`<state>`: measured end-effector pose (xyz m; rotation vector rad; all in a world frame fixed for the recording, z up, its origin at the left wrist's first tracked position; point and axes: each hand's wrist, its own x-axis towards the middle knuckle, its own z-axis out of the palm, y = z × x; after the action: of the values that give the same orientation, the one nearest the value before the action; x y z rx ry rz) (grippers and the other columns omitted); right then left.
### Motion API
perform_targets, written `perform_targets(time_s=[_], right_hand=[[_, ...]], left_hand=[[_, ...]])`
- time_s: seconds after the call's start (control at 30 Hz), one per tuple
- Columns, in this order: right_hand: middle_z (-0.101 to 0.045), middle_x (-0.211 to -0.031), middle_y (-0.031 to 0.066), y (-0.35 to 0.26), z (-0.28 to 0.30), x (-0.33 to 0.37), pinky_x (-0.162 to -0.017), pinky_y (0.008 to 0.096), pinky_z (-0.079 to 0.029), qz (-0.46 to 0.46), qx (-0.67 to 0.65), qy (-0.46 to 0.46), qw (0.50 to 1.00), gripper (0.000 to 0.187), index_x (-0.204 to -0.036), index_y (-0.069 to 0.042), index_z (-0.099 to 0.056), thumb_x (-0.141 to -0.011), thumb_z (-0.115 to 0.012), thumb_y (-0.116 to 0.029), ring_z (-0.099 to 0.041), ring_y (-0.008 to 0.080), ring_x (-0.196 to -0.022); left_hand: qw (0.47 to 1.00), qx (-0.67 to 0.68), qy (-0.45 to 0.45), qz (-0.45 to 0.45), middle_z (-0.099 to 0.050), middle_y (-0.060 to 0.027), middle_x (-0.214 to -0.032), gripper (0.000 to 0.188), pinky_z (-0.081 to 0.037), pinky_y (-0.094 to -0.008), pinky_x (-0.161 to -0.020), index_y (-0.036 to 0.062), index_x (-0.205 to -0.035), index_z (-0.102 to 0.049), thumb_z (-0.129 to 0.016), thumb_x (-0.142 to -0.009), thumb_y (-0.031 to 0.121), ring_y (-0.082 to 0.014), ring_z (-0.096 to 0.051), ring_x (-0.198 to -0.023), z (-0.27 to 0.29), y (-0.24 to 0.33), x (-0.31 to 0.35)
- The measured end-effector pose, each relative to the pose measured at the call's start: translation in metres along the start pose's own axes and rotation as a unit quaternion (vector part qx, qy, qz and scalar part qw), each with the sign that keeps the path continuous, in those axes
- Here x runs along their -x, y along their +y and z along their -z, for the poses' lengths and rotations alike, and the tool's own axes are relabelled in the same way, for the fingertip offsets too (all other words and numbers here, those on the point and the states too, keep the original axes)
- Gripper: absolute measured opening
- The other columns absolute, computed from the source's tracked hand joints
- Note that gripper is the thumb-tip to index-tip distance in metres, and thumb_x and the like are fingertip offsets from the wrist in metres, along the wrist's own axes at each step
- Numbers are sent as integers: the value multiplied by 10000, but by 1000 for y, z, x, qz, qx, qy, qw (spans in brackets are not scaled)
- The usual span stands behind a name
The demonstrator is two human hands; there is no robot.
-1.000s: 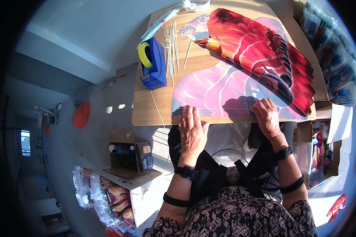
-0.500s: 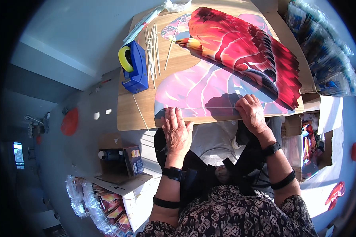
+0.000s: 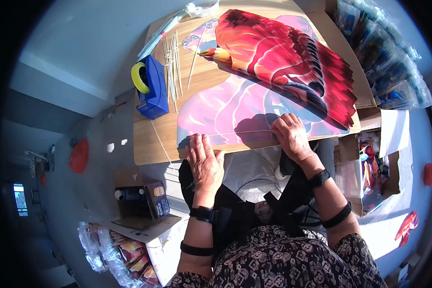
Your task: Assembling a decorative kite by attaching support sticks to the fabric using adhesive tape.
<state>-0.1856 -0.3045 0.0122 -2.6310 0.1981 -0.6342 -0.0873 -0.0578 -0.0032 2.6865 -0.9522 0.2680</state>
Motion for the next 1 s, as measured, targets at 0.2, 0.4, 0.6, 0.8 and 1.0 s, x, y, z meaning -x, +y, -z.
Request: perform_targets(time_s=[0.2,0.4,0.6,0.8,1.0], right_hand=[[-540,-853,79,3,-2,2,-752,395,-431,11,7,8,1000,112,-857,-88,-587,-778,-659,-122,-536,294,-848],[-543,-866,72,2,-7,6,-771,383,-429,3,28,12,1000,146,-883,-90,-573,-773,-665,-116,-532,280,-856],[-531,-869,67,3,-12,10,-760,383,-416,5,50,32,998,145,-883,-96,-557,-780,-632,-165,-530,256,-855],[-530,-909,92,-5,-16,17,-788,377,-420,4,88,87,992,144,-898,-67,-564,-782,-568,-153,-531,258,-890],[-534,-905,91,-5,-16,17,-785,379,-414,-7,88,75,993,128,-885,-68,-572,-795,-583,-160,-530,261,-892]], left_hand=[[1000,6,10,-8,-328,-207,-1431,664,-215,-556,-1132,-30,-1396,-332,-647,-858,203,-380,-277,-1381,0,1,0],[1000,6,5,-13,-309,-205,-1429,703,-215,-575,-1124,-33,-1398,-314,-666,-855,242,-382,-255,-1389,0,-1,0],[1000,-6,10,-25,-316,-184,-1433,700,-231,-547,-1125,-44,-1395,-323,-674,-850,221,-361,-264,-1392,0,0,-1],[1000,-10,3,-21,-322,-179,-1434,701,-254,-512,-1118,-50,-1393,-335,-676,-850,233,-357,-264,-1393,2,1,-2],[999,3,21,-35,-358,-206,-1405,589,-269,-522,-1101,-49,-1366,-368,-616,-893,198,-403,-313,-1337,6,5,-2]])
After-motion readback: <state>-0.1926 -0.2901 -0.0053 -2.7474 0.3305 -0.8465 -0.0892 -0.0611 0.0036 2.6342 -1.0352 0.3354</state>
